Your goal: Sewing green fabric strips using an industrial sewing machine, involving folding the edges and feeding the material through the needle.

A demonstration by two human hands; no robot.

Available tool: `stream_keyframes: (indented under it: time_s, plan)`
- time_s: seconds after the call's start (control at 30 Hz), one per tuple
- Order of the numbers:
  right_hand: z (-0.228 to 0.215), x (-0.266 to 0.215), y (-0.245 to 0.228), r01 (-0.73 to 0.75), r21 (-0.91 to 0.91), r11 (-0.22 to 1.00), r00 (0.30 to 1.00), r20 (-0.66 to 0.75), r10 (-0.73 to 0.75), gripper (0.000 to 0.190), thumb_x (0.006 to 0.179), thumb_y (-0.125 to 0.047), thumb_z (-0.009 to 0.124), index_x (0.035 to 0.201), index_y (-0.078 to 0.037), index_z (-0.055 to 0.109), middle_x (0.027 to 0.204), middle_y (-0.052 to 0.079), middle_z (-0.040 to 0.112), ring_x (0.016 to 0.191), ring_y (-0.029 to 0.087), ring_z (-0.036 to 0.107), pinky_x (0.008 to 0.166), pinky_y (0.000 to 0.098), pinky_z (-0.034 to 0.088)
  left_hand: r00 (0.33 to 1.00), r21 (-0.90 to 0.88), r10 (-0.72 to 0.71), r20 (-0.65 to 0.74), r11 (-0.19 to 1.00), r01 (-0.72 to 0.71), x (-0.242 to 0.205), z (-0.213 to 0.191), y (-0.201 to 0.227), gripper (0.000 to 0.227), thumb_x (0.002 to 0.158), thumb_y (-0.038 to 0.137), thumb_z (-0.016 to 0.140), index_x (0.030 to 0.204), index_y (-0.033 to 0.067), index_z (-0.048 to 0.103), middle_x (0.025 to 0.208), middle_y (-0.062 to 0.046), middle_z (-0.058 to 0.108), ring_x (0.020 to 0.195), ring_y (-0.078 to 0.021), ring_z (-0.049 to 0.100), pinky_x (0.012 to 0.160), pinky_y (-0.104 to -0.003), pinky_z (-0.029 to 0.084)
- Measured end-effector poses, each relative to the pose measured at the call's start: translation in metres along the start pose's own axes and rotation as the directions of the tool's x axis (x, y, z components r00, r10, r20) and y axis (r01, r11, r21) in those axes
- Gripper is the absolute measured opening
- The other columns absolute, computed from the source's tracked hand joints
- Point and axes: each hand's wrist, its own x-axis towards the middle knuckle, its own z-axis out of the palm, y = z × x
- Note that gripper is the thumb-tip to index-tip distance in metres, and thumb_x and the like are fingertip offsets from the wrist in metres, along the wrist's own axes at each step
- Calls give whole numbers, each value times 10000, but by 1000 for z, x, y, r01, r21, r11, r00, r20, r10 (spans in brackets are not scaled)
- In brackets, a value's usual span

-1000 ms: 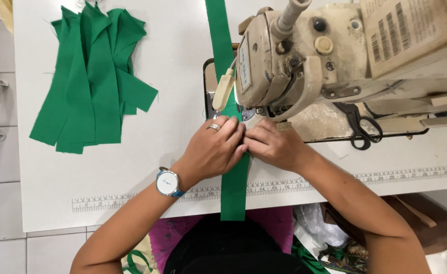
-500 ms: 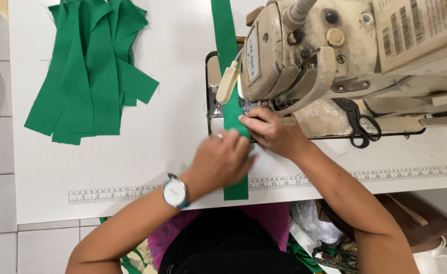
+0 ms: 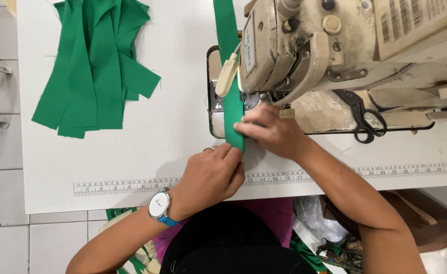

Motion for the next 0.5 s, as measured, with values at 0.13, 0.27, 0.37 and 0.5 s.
stream_keyframes:
  time_s: [0.13, 0.27, 0.37, 0.5]
  plan:
    - [-36, 18, -14, 131, 215, 968, 990, -85, -115, 122, 1004, -185, 674, 1007, -232, 786, 1017, -10, 680, 861, 201, 636, 737, 326, 531, 998, 31, 42, -55, 999, -40, 3, 3, -7, 93, 881, 232, 600, 862, 144, 625, 671, -10, 524, 522, -230, 617, 425, -291, 468]
    - [-53, 27, -23, 186, 201, 962, 980, -105, -167, 77, 970, -154, 712, 921, -168, 769, 953, 8, 693, 771, 172, 611, 633, 284, 496, 988, -14, 111, -110, 993, -113, 11, 2, -13, 150, 897, 254, 576, 890, 119, 642, 697, -36, 517, 533, -256, 600, 455, -320, 477]
    - [-52, 22, -25, 175, 198, 965, 983, -87, -160, 100, 974, -157, 722, 880, -156, 755, 907, 13, 665, 733, 190, 598, 601, 300, 498, 967, -43, 172, -187, 982, -183, 23, 11, -28, 229, 950, 300, 512, 937, 112, 640, 805, -65, 533, 694, -293, 620, 578, -350, 505]
    - [-39, 14, -23, 118, 223, 968, 993, -34, -113, 160, 998, -185, 690, 847, -137, 715, 834, -1, 608, 674, 187, 558, 552, 299, 466, 940, -39, 282, -193, 955, -294, 32, 24, -44, 416, 1052, 325, 427, 1128, -16, 653, 1014, -205, 629, 997, -389, 667, 870, -422, 527]
